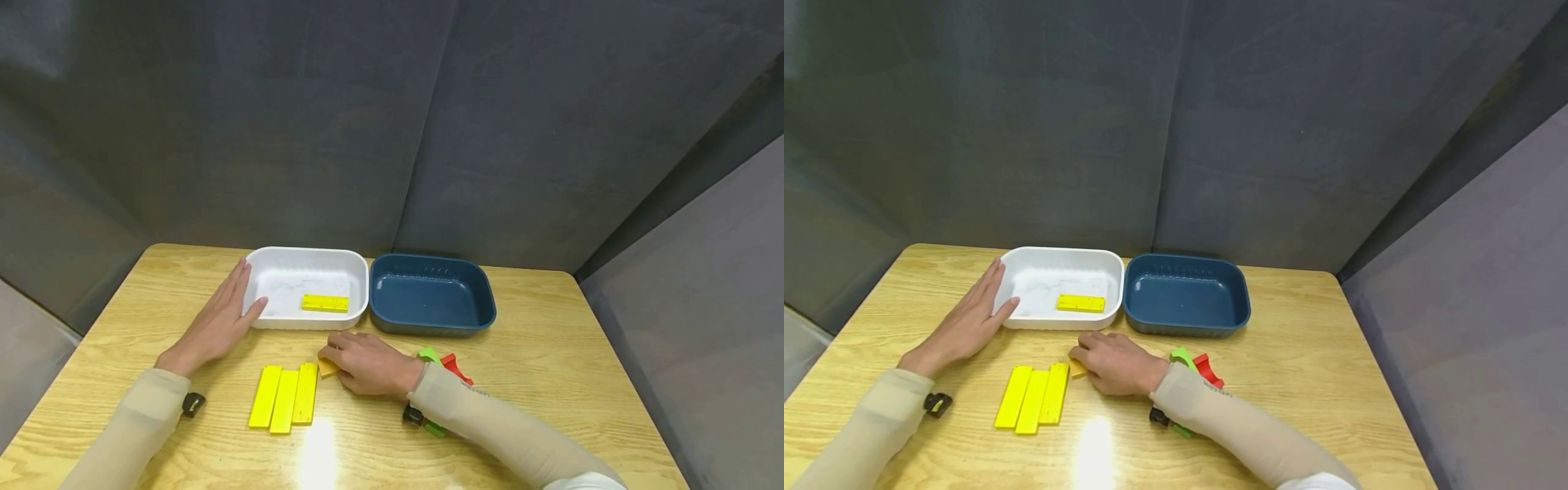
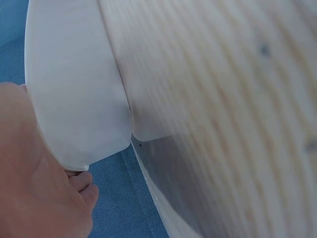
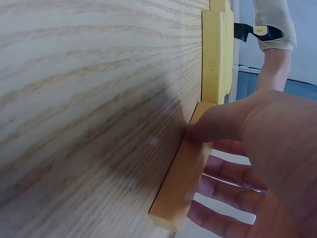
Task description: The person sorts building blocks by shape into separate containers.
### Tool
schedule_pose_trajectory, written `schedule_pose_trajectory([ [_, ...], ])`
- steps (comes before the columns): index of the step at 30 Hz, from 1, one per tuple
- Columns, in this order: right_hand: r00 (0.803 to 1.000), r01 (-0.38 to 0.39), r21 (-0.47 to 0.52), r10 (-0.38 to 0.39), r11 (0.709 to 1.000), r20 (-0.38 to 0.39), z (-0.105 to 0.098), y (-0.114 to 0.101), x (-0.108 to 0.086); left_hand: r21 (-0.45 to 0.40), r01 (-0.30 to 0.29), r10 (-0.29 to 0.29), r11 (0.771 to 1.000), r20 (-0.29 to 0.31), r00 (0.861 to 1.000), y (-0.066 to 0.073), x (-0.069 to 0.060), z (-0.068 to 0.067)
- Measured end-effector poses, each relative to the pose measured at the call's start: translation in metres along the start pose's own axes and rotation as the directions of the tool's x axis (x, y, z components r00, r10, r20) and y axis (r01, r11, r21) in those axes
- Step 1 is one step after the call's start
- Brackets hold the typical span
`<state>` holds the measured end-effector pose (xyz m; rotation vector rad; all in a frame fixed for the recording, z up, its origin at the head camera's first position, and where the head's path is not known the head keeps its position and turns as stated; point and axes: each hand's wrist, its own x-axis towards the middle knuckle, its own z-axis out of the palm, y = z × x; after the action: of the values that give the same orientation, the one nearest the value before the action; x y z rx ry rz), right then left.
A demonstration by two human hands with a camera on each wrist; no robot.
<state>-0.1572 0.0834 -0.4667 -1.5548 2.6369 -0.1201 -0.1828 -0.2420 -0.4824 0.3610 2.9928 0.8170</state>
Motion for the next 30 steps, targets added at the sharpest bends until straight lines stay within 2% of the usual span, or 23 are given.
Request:
schedule_pose_trajectory([
  [30,1.0,-0.016,0.021,0.016,1.0,0.013,-0.0019,-0.0009,-0.0032,-0.002,-0.002,0.002,1.0,-0.001,1.0,-0.0005,0.0004,-0.0003],
])
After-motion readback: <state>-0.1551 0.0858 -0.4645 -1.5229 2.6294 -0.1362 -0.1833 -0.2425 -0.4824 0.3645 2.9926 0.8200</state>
